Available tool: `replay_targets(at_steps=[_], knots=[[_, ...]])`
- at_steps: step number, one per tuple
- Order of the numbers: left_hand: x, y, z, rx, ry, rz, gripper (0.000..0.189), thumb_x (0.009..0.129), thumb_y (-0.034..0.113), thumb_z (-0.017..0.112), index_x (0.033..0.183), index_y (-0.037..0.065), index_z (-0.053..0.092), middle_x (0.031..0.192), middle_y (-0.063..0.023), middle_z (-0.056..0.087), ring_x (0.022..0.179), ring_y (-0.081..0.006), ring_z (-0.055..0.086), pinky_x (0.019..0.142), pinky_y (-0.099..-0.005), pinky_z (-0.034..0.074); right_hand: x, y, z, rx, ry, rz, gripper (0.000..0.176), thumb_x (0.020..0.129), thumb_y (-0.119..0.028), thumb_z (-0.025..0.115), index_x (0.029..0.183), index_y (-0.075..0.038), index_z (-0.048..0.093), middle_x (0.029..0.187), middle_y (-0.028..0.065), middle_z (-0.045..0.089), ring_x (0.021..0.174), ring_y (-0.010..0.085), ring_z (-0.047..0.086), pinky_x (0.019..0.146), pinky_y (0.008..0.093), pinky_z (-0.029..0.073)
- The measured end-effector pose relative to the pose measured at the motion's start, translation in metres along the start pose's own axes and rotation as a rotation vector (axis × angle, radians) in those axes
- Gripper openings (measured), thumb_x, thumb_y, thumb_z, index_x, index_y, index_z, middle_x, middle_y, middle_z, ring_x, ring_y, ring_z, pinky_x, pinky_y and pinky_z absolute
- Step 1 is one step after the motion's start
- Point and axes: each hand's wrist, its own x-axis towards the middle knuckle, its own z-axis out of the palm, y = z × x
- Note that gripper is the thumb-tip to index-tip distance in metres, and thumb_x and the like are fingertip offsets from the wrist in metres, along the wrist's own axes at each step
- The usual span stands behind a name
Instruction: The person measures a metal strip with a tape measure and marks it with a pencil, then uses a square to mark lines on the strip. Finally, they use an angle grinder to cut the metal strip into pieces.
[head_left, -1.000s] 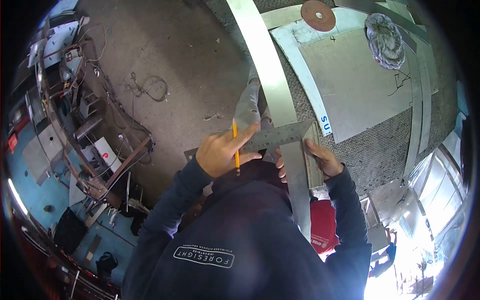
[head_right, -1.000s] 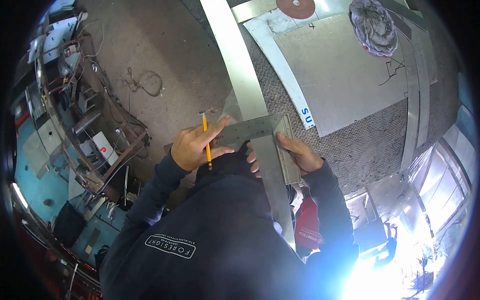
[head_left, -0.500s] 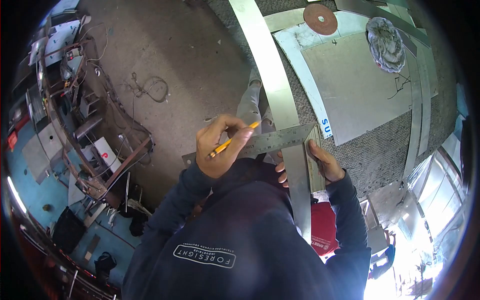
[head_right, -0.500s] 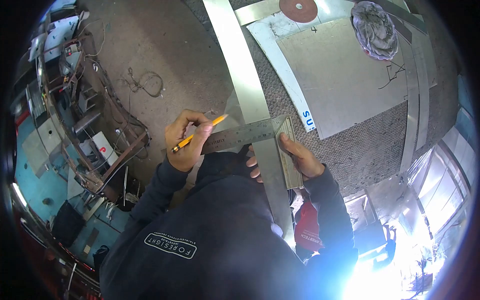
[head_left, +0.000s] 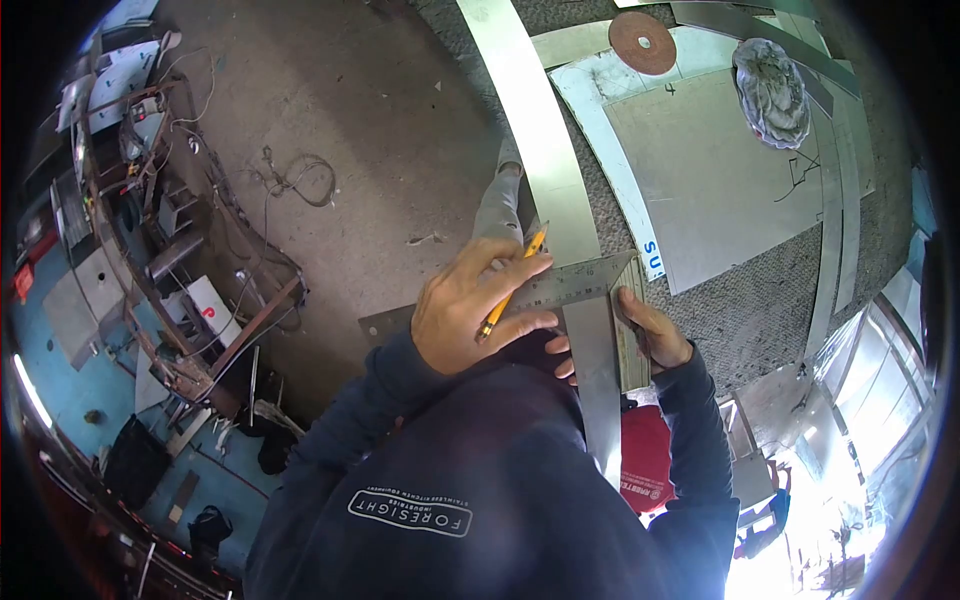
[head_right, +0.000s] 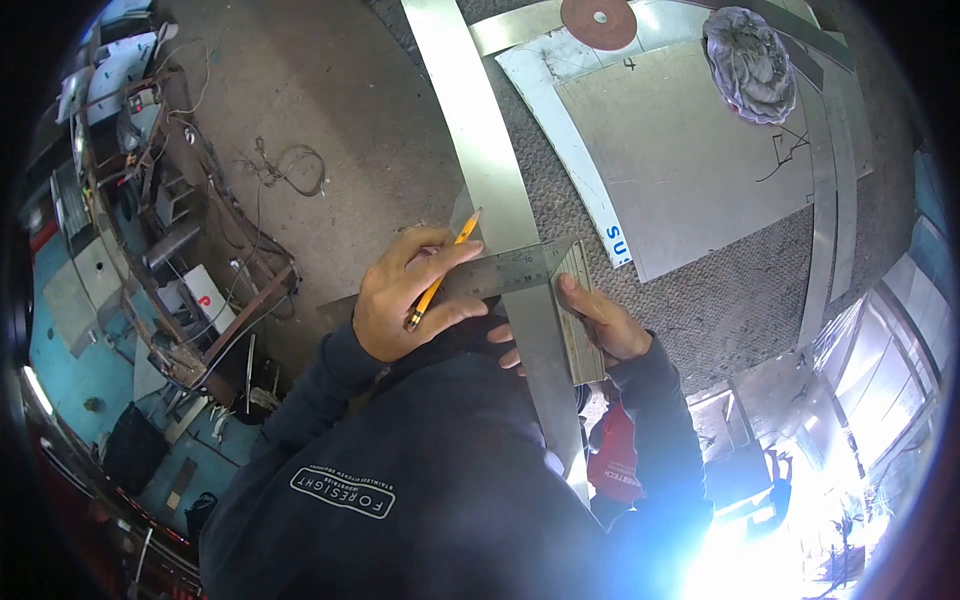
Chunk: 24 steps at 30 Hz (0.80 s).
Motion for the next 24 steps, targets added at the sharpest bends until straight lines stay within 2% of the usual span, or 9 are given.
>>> replay_targets(at_steps=[4,6,7,9,13,15,19,24], knots=[[0.009,-0.006,-0.005,-0.007,0.084,0.142,0.036,0.08,0.011,0.077,0.113,0.002,0.066,0.087,-0.01,0.066,0.078,-0.0191,0.064,0.069,-0.0293,0.051,0.002,0.001,0.0,-0.093,0.001,-0.03,0.064,0.103,-0.048,0.026,0.133,0.007,0.041,0.11,0.0298,0.061,0.094,0.0383,0.068,0.081,0.0474,0.058],[0.021,0.006,0.0,-0.394,0.118,-0.224,0.025,0.081,0.011,0.077,0.103,0.001,0.07,0.082,-0.0088,0.068,0.07,-0.0159,0.063,0.065,-0.0276,0.05,0.004,0.003,0.002,-0.033,0.019,-0.05,0.062,0.103,-0.048,0.026,0.128,0.006,0.046,0.104,0.0272,0.063,0.091,0.0353,0.069,0.081,0.0459,0.058],[0.024,0.004,0.0,-0.393,0.12,-0.223,0.025,0.081,0.011,0.077,0.103,0.001,0.07,0.082,-0.0088,0.068,0.07,-0.0159,0.063,0.065,-0.0276,0.05,0.004,0.004,0.002,-0.035,0.019,-0.05,0.062,0.103,-0.048,0.026,0.128,0.006,0.046,0.104,0.0272,0.063,0.091,0.0353,0.069,0.081,0.0459,0.058],[0.035,-0.003,-0.001,-0.383,-0.054,-0.126,0.016,0.083,0.01,0.075,0.096,0.002,0.071,0.084,-0.0095,0.071,0.068,-0.0145,0.063,0.064,-0.0266,0.049,0.004,0.004,0.003,-0.006,0.071,-0.039,0.061,0.103,-0.048,0.027,0.126,0.006,0.047,0.103,0.0265,0.064,0.089,0.0347,0.069,0.08,0.0455,0.058],[0.038,-0.014,0.004,-0.358,-0.107,-0.094,0.016,0.082,0.008,0.075,0.096,0.002,0.072,0.087,-0.0102,0.072,0.07,-0.0154,0.065,0.064,-0.0266,0.049,0.003,0.002,0.007,-0.031,0.085,-0.041,0.062,0.103,-0.048,0.027,0.125,0.005,0.048,0.103,0.0261,0.064,0.088,0.0341,0.069,0.079,0.0457,0.058],[0.034,-0.02,-0.001,-0.347,-0.124,0.008,0.016,0.08,0.007,0.076,0.095,0.002,0.072,0.087,-0.0101,0.072,0.072,-0.0173,0.066,0.066,-0.0284,0.049,0.002,0.002,0.007,-0.046,0.083,-0.045,0.062,0.103,-0.049,0.028,0.125,0.005,0.048,0.101,0.0259,0.064,0.087,0.0339,0.069,0.078,0.0466,0.058],[0.031,-0.026,-0.028,-0.268,-0.25,-0.019,0.014,0.08,0.006,0.076,0.092,0.002,0.073,0.087,-0.0103,0.072,0.075,-0.0198,0.066,0.069,-0.0316,0.05,-0.001,0.002,0.005,-0.073,0.117,-0.062,0.061,0.103,-0.048,0.029,0.125,0.005,0.048,0.1,0.0258,0.064,0.087,0.0341,0.069,0.078,0.0472,0.058],[0.045,-0.016,-0.013,-0.307,-0.241,-0.001,0.013,0.081,0.008,0.075,0.092,0.002,0.072,0.085,-0.0106,0.07,0.075,-0.0219,0.066,0.07,-0.034,0.051,-0.006,0.0,0.007,-0.028,0.137,-0.027,0.059,0.103,-0.047,0.03,0.128,0.005,0.045,0.101,0.0266,0.063,0.086,0.035,0.068,0.078,0.0483,0.058]])
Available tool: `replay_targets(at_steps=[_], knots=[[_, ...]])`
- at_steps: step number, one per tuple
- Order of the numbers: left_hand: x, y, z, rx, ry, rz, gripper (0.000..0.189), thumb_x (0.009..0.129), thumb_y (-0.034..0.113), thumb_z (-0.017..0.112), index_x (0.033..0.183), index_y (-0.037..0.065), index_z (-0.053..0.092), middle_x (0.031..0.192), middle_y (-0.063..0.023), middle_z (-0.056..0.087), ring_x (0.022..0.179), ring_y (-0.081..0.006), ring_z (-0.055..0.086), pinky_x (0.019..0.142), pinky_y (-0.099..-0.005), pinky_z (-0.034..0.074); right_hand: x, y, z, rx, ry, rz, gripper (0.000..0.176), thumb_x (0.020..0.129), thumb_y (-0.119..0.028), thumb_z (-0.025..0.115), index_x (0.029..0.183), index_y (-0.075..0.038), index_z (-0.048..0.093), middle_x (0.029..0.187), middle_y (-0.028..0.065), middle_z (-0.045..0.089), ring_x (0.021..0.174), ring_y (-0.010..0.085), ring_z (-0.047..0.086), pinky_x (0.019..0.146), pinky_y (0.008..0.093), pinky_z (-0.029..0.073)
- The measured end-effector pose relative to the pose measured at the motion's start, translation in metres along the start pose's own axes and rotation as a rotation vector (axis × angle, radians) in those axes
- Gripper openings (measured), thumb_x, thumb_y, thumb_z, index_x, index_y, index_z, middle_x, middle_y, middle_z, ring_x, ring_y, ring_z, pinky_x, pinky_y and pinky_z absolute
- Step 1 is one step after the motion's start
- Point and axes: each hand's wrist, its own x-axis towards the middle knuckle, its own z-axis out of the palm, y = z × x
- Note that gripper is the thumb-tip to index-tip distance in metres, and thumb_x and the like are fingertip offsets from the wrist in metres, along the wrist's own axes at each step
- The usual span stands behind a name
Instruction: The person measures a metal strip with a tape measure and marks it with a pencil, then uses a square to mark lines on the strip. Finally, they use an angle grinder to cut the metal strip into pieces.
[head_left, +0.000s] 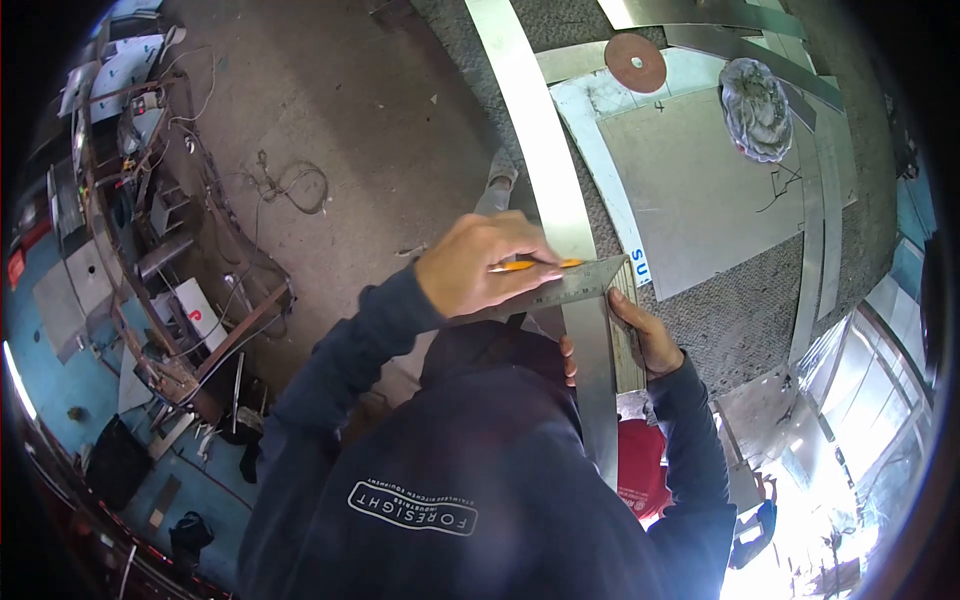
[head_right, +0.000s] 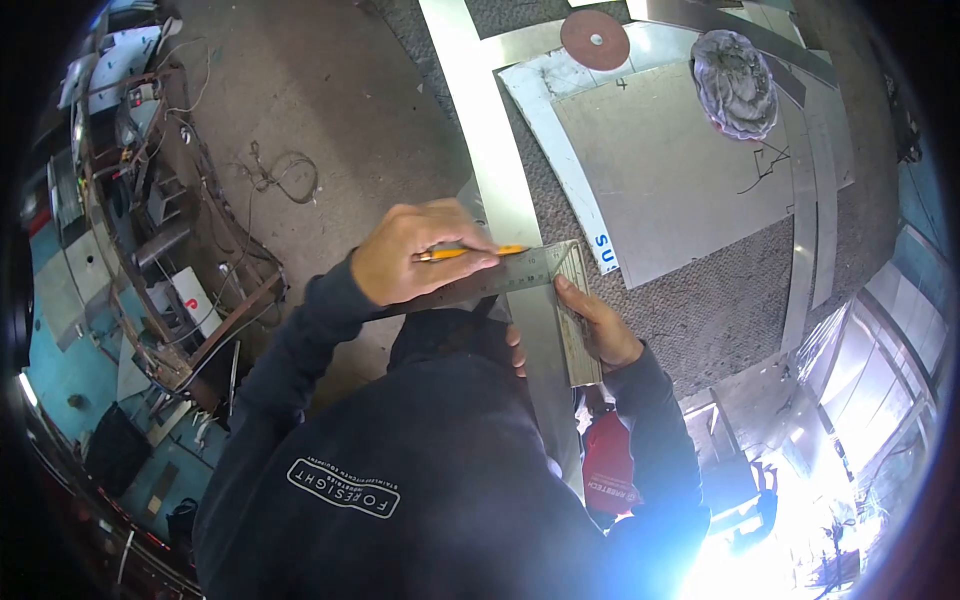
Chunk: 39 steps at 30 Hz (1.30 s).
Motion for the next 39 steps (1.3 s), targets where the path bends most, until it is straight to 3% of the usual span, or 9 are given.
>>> replay_targets(at_steps=[12,17,19,22,24,27,30,32,39], knots=[[-0.054,-0.001,-0.012,0.233,0.068,-0.157,0.019,0.087,0.019,0.07,0.097,0.003,0.069,0.086,-0.0125,0.067,0.078,-0.0275,0.065,0.073,-0.0345,0.051,-0.015,-0.004,-0.01,-0.083,-0.071,-0.033,0.062,0.102,-0.048,0.031,0.13,0.006,0.044,0.102,0.0274,0.062,0.088,0.0364,0.068,0.079,0.0509,0.057],[-0.072,0.008,0.031,0.397,0.143,0.016,0.03,0.087,0.024,0.07,0.109,0.005,0.065,0.103,-0.0135,0.065,0.081,-0.0315,0.066,0.069,-0.0367,0.053,-0.02,0.003,-0.018,-0.172,-0.052,-0.054,0.069,0.099,-0.055,0.032,0.132,0.005,0.043,0.104,0.0287,0.06,0.09,0.0397,0.066,0.08,0.0546,0.055],[-0.079,0.021,0.044,0.515,0.059,-0.192,0.039,0.08,0.028,0.074,0.11,0.006,0.063,0.108,-0.0141,0.062,0.086,-0.0335,0.067,0.074,-0.0395,0.055,-0.024,0.006,-0.012,-0.229,-0.06,-0.073,0.073,0.098,-0.059,0.031,0.133,0.005,0.042,0.105,0.0291,0.06,0.09,0.0403,0.066,0.08,0.0553,0.055],[-0.097,0.019,0.046,0.541,0.252,-0.036,0.044,0.073,0.018,0.077,0.111,0.006,0.06,0.105,-0.0137,0.06,0.085,-0.0343,0.066,0.072,-0.0398,0.054,-0.036,0.019,-0.007,-0.123,-0.183,-0.162,0.08,0.096,-0.065,0.027,0.139,0.001,0.037,0.107,0.0271,0.061,0.093,0.0388,0.066,0.083,0.0541,0.056],[-0.106,0.019,0.04,0.544,0.381,-0.01,0.044,0.07,0.014,0.076,0.11,0.005,0.06,0.102,-0.0139,0.06,0.083,-0.0347,0.065,0.071,-0.0401,0.053,-0.037,0.013,-0.022,-0.187,-0.111,-0.227,0.091,0.091,-0.075,0.027,0.141,0.0,0.035,0.108,0.0253,0.061,0.094,0.0362,0.067,0.08,0.0524,0.057],[-0.119,0.002,0.013,0.54,0.582,-0.011,0.043,0.068,0.008,0.073,0.109,0.003,0.061,0.097,-0.0146,0.06,0.082,-0.035,0.064,0.071,-0.0401,0.052,-0.042,-0.008,-0.063,-0.64,0.425,-0.262,0.066,0.094,-0.056,0.052,0.129,0.0,0.051,0.107,0.0201,0.063,0.091,0.0265,0.067,0.069,0.0418,0.059],[-0.127,-0.02,-0.021,0.467,0.734,-0.135,0.041,0.068,0.006,0.071,0.107,0.0,0.061,0.094,-0.0153,0.061,0.082,-0.0343,0.063,0.073,-0.0391,0.051,-0.052,-0.023,-0.11,-0.755,0.567,-0.274,0.048,0.093,-0.038,0.063,0.12,0.001,0.058,0.106,0.0188,0.065,0.092,0.0265,0.066,0.072,0.0387,0.056],[-0.13,-0.034,-0.048,0.406,0.802,-0.246,0.04,0.068,0.006,0.07,0.106,-0.001,0.061,0.093,-0.0156,0.061,0.083,-0.0336,0.063,0.074,-0.0383,0.05,-0.046,-0.027,-0.109,-1.66,1.266,-0.908,0.043,0.089,-0.032,0.067,0.117,0.001,0.06,0.107,0.0186,0.065,0.095,0.0282,0.065,0.078,0.0378,0.053],[-0.121,-0.081,-0.139,0.494,0.929,-0.228,0.042,0.067,0.003,0.072,0.107,-0.002,0.06,0.092,-0.0146,0.06,0.082,-0.0295,0.062,0.076,-0.0349,0.049,0.064,-0.156,-0.018,-1.614,1.155,-1.179,0.048,0.083,-0.029,0.074,0.12,-0.002,0.06,0.11,0.0182,0.064,0.098,0.0304,0.063,0.086,0.0397,0.051]])
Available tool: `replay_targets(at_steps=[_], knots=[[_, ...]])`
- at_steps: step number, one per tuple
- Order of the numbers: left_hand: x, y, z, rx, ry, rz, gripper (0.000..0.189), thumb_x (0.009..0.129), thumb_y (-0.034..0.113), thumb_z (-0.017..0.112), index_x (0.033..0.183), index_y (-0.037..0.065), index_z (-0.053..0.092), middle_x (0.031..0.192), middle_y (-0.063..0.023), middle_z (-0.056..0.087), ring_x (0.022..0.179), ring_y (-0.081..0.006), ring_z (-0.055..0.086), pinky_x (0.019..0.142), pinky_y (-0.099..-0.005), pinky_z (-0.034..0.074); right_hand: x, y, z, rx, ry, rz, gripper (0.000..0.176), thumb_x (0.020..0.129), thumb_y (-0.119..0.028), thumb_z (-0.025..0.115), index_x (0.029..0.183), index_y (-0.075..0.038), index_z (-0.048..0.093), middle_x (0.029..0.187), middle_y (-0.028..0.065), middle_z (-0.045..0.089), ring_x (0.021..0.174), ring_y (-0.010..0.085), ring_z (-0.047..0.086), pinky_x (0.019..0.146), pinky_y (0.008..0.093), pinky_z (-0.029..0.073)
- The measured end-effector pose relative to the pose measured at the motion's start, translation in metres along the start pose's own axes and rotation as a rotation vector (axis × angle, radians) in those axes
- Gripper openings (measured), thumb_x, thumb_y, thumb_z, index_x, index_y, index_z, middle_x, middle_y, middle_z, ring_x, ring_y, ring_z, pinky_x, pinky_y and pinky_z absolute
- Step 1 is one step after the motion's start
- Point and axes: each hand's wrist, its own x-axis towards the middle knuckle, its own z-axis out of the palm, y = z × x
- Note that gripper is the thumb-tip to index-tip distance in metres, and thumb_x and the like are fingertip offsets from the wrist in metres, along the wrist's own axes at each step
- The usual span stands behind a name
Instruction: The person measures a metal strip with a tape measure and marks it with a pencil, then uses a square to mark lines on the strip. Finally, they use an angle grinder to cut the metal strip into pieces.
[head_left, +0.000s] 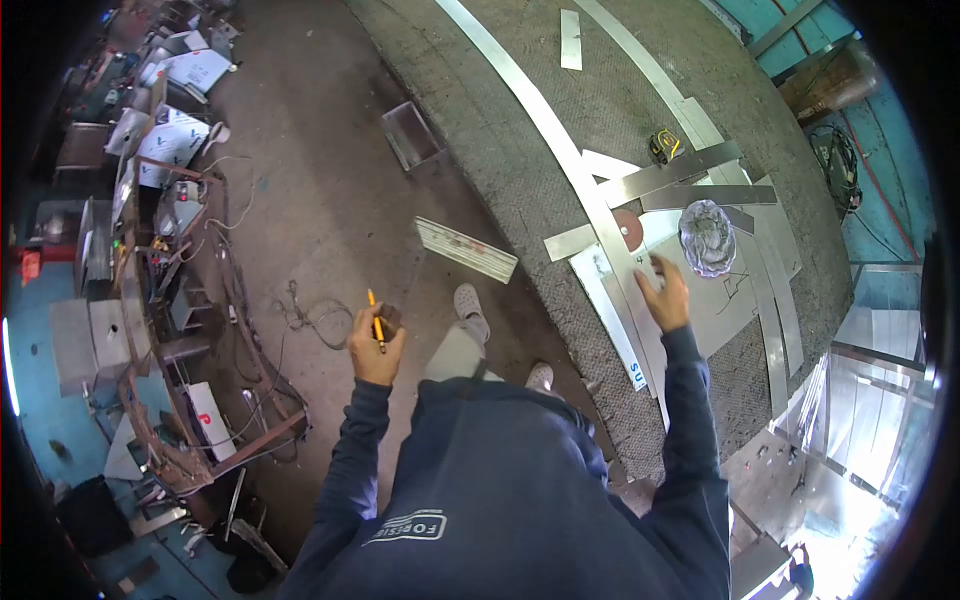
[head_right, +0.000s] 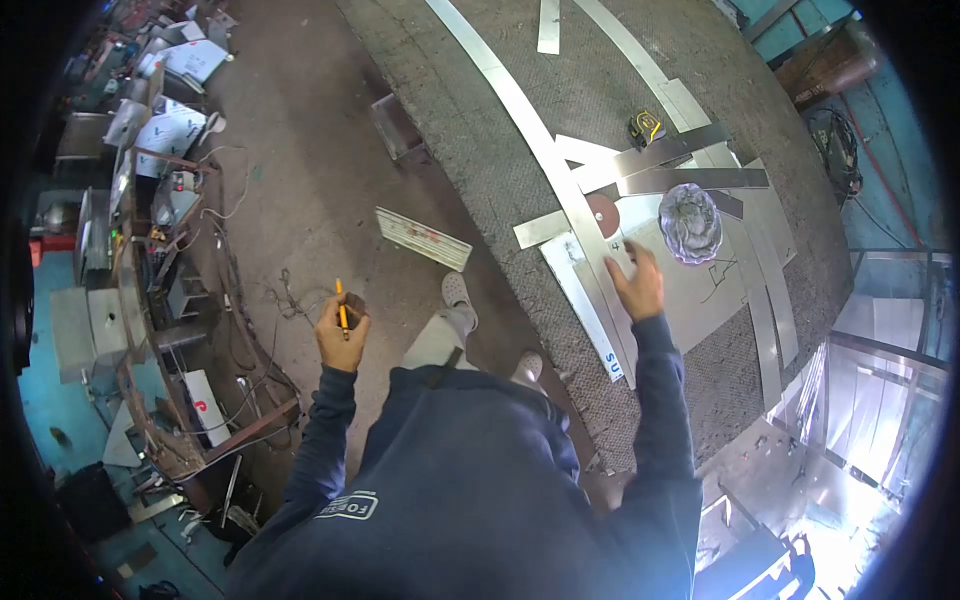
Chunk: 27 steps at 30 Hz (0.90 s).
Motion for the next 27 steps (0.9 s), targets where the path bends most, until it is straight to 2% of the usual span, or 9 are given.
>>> replay_targets(at_steps=[2,5,7,9,12,17,23,25,27], knots=[[0.018,-0.002,-0.016,0.03,0.004,-0.005,0.042,0.067,0.003,0.072,0.107,-0.002,0.06,0.092,-0.0146,0.06,0.082,-0.0297,0.062,0.076,-0.0346,0.05,0.039,0.007,0.033,-0.093,0.013,-0.08,0.049,0.084,-0.032,0.072,0.122,-0.004,0.059,0.111,0.0185,0.064,0.099,0.0311,0.064,0.085,0.041,0.051],[0.041,-0.027,-0.033,0.051,0.007,0.006,0.042,0.069,0.002,0.073,0.108,-0.002,0.06,0.093,-0.0149,0.062,0.084,-0.0274,0.063,0.078,-0.0343,0.049,0.075,-0.01,0.054,-0.023,-0.061,0.089,0.045,0.088,-0.036,0.067,0.119,-0.004,0.062,0.107,0.02,0.066,0.097,0.0322,0.065,0.085,0.0406,0.051],[0.052,-0.042,-0.043,0.041,0.004,-0.182,0.041,0.072,0.003,0.074,0.109,-0.003,0.06,0.093,-0.0154,0.063,0.086,-0.0252,0.064,0.08,-0.0336,0.049,0.095,-0.008,0.059,0.042,-0.07,0.144,0.042,0.09,-0.036,0.065,0.117,-0.004,0.063,0.104,0.0204,0.067,0.095,0.0323,0.066,0.084,0.04,0.051],[0.061,-0.07,-0.045,0.04,0.014,-0.189,0.039,0.075,0.004,0.074,0.11,-0.003,0.06,0.093,-0.0127,0.064,0.085,-0.0207,0.063,0.079,-0.0319,0.05,0.104,-0.016,0.049,0.153,-0.055,0.236,0.039,0.095,-0.037,0.059,0.111,-0.002,0.066,0.095,0.0211,0.069,0.089,0.0328,0.069,0.081,0.0389,0.051],[0.083,-0.079,-0.046,-0.051,0.056,-0.224,0.035,0.08,0.007,0.076,0.11,-0.003,0.06,0.086,0.0,0.058,0.076,-0.0091,0.053,0.068,-0.0239,0.044,0.114,0.009,0.034,0.283,-0.049,0.284,0.037,0.095,-0.035,0.06,0.11,-0.002,0.066,0.092,0.0163,0.071,0.087,0.0275,0.069,0.078,0.0361,0.052],[0.117,-0.079,-0.039,-0.049,0.067,-0.216,0.036,0.08,0.008,0.076,0.11,-0.003,0.06,0.085,-0.0004,0.059,0.076,-0.0089,0.052,0.07,-0.0235,0.044,0.11,0.027,-0.005,0.34,0.036,0.39,0.024,0.093,-0.021,0.064,0.102,0.001,0.068,0.087,0.0061,0.071,0.082,0.0128,0.068,0.071,0.0265,0.052],[0.157,-0.072,-0.027,0.093,0.06,-0.158,0.037,0.08,0.009,0.077,0.111,-0.003,0.06,0.081,0.0011,0.055,0.072,-0.0085,0.05,0.067,-0.0231,0.043,0.116,0.017,0.016,0.406,0.063,0.412,0.02,0.091,-0.015,0.064,0.103,0.001,0.067,0.089,0.0086,0.071,0.08,0.0159,0.069,0.068,0.0276,0.053],[0.172,-0.069,-0.023,0.225,-0.021,-0.3,0.043,0.077,0.011,0.078,0.113,-0.006,0.059,0.097,-0.0122,0.065,0.09,-0.0186,0.061,0.084,-0.0305,0.048,0.132,-0.014,0.035,0.153,0.083,0.25,0.026,0.087,-0.016,0.068,0.109,-0.001,0.066,0.093,0.0099,0.069,0.082,0.0202,0.067,0.07,0.031,0.053],[0.194,-0.051,-0.011,0.224,-0.015,-0.277,0.044,0.076,0.011,0.078,0.112,-0.005,0.059,0.099,-0.0142,0.064,0.092,-0.0215,0.061,0.085,-0.0318,0.047,0.152,-0.026,0.067,0.101,0.046,0.126,0.039,0.082,-0.019,0.073,0.116,-0.004,0.063,0.1,0.0122,0.064,0.089,0.0264,0.063,0.078,0.0363,0.052]])
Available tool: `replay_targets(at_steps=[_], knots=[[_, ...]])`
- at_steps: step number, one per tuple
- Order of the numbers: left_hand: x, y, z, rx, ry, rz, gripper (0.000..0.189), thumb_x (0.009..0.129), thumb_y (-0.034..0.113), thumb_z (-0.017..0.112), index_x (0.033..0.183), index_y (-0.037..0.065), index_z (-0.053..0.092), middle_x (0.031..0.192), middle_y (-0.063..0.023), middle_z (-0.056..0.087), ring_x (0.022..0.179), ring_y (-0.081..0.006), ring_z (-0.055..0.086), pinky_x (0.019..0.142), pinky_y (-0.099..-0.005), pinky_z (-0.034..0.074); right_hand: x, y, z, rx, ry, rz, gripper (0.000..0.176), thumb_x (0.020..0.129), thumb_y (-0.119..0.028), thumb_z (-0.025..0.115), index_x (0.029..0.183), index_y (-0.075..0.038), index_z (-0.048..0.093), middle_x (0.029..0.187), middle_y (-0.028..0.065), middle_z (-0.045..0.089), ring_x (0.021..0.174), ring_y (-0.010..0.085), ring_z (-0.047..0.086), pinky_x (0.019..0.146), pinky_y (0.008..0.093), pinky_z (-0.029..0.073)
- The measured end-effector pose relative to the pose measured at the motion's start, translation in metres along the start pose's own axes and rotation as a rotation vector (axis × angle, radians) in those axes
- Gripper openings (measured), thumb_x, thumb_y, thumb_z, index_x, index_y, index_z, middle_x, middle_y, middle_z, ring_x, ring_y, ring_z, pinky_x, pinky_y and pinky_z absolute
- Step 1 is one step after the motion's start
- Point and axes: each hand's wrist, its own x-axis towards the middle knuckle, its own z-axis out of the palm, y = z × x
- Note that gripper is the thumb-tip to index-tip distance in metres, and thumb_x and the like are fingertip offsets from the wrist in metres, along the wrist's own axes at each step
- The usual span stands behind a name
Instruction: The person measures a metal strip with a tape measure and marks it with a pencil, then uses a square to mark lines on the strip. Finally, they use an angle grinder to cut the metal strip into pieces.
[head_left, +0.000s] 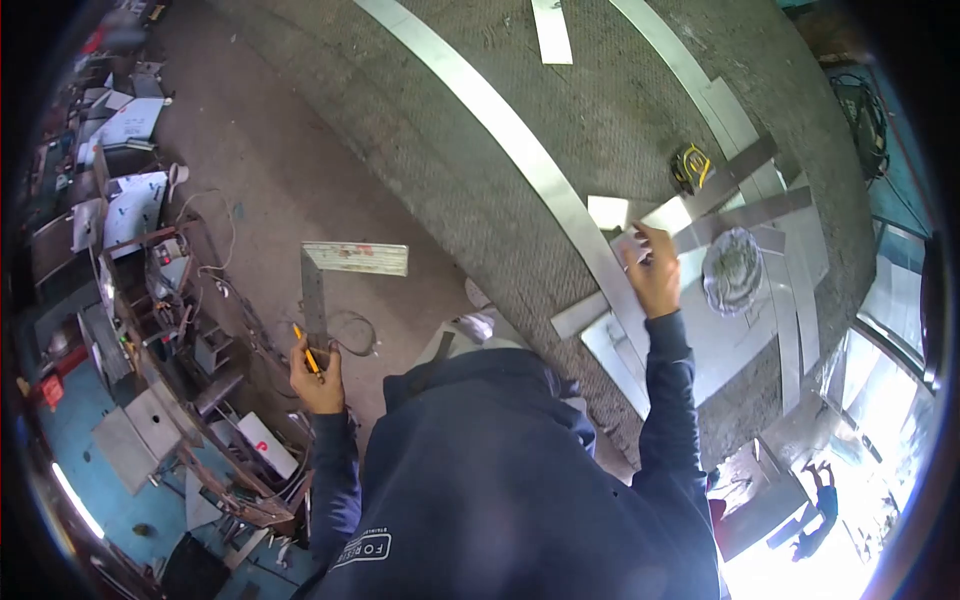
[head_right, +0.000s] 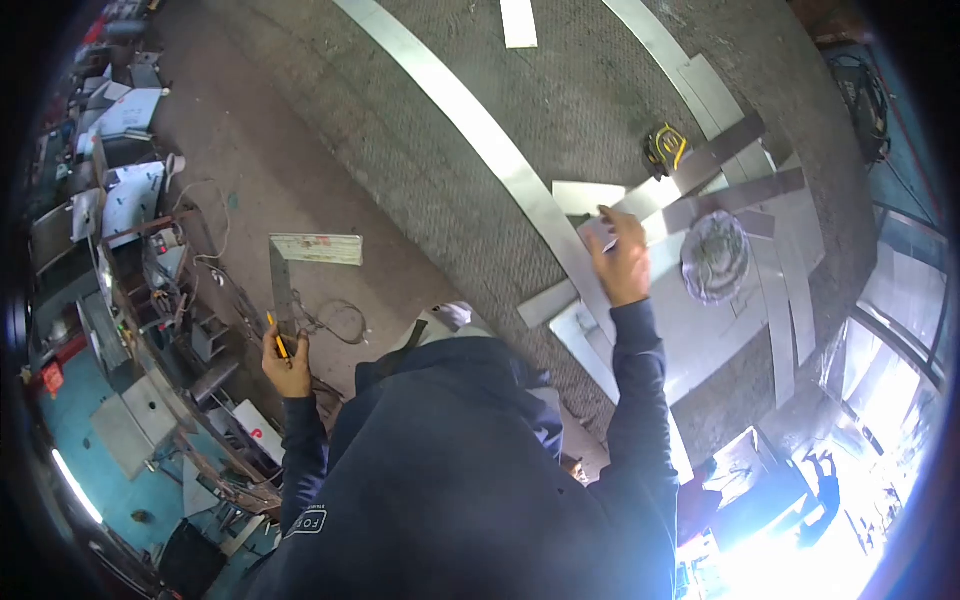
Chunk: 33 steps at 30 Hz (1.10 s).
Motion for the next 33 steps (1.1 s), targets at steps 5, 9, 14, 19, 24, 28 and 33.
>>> replay_targets(at_steps=[5,9,14,19,24,28,33], knots=[[0.031,0.082,0.015,0.079,-0.034,0.205,0.042,0.072,0.004,0.076,0.11,-0.004,0.058,0.1,-0.016,0.061,0.091,-0.0257,0.061,0.085,-0.0335,0.047,0.038,-0.049,0.042,-0.173,-0.085,-0.052,0.058,0.075,-0.028,0.08,0.123,-0.005,0.058,0.109,0.0133,0.054,0.102,0.0324,0.054,0.087,0.0426,0.047],[0.043,0.103,0.046,0.065,-0.105,0.393,0.046,0.066,0.0,0.074,0.11,-0.002,0.059,0.1,-0.0157,0.061,0.089,-0.0275,0.063,0.082,-0.0336,0.049,0.046,-0.059,0.054,-0.203,-0.16,-0.007,0.055,0.071,-0.024,0.082,0.116,-0.005,0.057,0.107,0.0137,0.051,0.102,0.0334,0.053,0.086,0.0447,0.047],[0.039,0.13,0.097,-0.126,-0.245,0.423,0.05,0.062,0.001,0.075,0.11,0.0,0.061,0.101,-0.0149,0.061,0.087,-0.0257,0.064,0.08,-0.0336,0.05,0.054,-0.061,0.055,-0.105,-0.331,0.027,0.053,0.07,-0.018,0.082,0.113,-0.005,0.055,0.112,0.0153,0.049,0.106,0.0348,0.053,0.087,0.0444,0.048],[0.027,0.147,0.111,-0.223,-0.393,0.507,0.054,0.059,0.002,0.077,0.11,0.003,0.062,0.098,-0.0144,0.061,0.077,-0.0274,0.063,0.069,-0.0335,0.051,0.053,-0.079,0.05,-0.29,-0.262,0.027,0.057,0.071,-0.014,0.08,0.119,-0.005,0.05,0.119,0.0159,0.046,0.111,0.0345,0.052,0.09,0.0436,0.049],[0.018,0.122,0.103,-0.203,-0.334,0.509,0.054,0.058,0.002,0.078,0.11,0.002,0.062,0.095,-0.014,0.06,0.075,-0.0265,0.063,0.068,-0.0328,0.051,0.054,-0.072,0.057,-0.319,-0.245,-0.092,0.061,0.07,-0.013,0.08,0.12,-0.002,0.047,0.12,0.0186,0.047,0.11,0.0336,0.052,0.087,0.0431,0.05],[0.021,0.131,0.095,-0.191,-0.294,0.534,0.051,0.06,0.001,0.075,0.109,0.003,0.062,0.093,-0.0111,0.058,0.073,-0.0257,0.064,0.063,-0.0343,0.052,0.07,-0.058,0.046,0.248,-0.499,0.23,0.054,0.074,-0.014,0.081,0.115,0.001,0.048,0.115,0.0157,0.059,0.105,0.0242,0.06,0.089,0.0366,0.049],[0.022,0.153,0.12,-0.269,-0.412,0.569,0.052,0.065,0.004,0.078,0.115,0.003,0.061,0.095,-0.0121,0.059,0.075,-0.0214,0.064,0.066,-0.0328,0.052,0.092,-0.049,0.008,1.134,-0.944,0.548,0.091,0.093,-0.072,0.028,0.14,0.006,0.035,0.129,0.0235,0.056,0.115,0.0266,0.059,0.098,0.0395,0.046]])
